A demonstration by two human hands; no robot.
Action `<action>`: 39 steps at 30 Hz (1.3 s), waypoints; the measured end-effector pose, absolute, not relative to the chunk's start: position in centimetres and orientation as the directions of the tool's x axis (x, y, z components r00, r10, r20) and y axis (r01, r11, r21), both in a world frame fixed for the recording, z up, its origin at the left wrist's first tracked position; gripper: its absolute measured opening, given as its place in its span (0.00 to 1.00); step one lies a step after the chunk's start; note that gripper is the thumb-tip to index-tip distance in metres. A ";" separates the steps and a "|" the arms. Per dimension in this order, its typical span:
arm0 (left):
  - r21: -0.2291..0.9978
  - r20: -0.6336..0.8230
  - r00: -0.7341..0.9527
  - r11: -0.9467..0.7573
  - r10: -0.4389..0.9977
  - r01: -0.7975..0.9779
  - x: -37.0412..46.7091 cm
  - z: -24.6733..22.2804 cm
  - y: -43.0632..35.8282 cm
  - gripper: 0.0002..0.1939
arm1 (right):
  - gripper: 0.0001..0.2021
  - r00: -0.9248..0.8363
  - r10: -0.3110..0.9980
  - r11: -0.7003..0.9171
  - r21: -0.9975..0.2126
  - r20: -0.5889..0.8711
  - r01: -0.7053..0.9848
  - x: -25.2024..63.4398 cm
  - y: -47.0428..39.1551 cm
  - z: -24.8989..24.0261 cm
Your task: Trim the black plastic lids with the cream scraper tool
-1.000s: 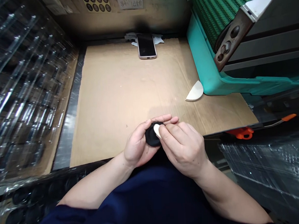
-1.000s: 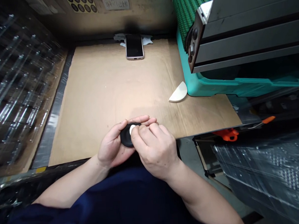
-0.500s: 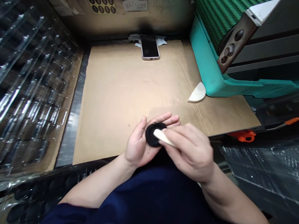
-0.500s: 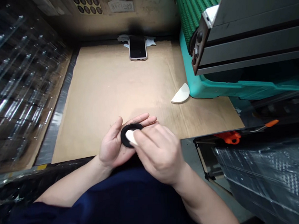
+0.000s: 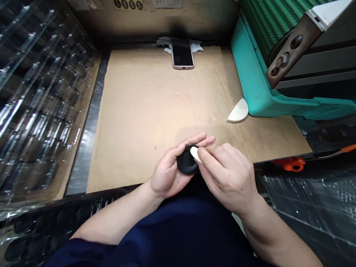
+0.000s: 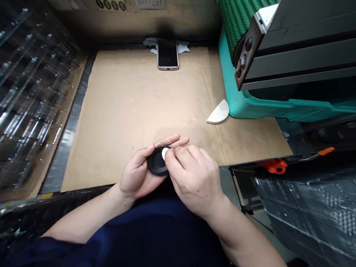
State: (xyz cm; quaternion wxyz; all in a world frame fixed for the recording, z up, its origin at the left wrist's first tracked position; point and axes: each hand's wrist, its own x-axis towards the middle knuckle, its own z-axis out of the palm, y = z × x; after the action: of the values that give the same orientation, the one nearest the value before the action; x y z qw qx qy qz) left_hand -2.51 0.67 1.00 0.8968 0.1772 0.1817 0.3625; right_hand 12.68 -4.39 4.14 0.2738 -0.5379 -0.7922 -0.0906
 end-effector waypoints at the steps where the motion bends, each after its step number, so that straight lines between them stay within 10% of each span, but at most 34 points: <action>1: 0.450 -0.201 0.666 0.671 0.719 -0.589 -2.5 1.0 0.7 0.23 | 0.07 -0.270 0.817 0.390 -0.143 0.510 0.910 12.6 -4.5 4.2; 13: 0.462 -0.144 0.685 0.660 0.714 -0.592 -2.3 0.9 0.5 0.24 | 0.06 -0.208 0.885 0.343 -0.282 0.416 0.896 12.7 -5.5 4.2; 21: 0.488 -0.077 0.624 0.575 0.778 -0.657 -2.3 0.9 0.6 0.26 | 0.11 -0.183 0.896 0.412 -0.602 0.405 0.684 12.7 -7.4 4.2; 25: 0.478 -0.027 0.639 0.571 0.769 -0.668 -2.5 0.9 0.5 0.27 | 0.14 -0.017 0.867 0.322 -0.533 0.498 0.783 14.2 -7.6 3.9; 39: 0.514 -0.054 0.594 0.532 0.803 -0.673 -2.4 0.9 0.5 0.25 | 0.10 -0.230 0.842 0.477 -0.475 0.488 0.739 11.3 -7.1 2.1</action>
State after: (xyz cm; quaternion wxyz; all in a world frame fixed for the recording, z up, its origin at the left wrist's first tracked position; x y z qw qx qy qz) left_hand -2.43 0.47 0.86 0.8633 0.2267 0.1435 0.4274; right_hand 11.31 -7.06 2.09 0.3590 -0.5063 -0.7808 0.0717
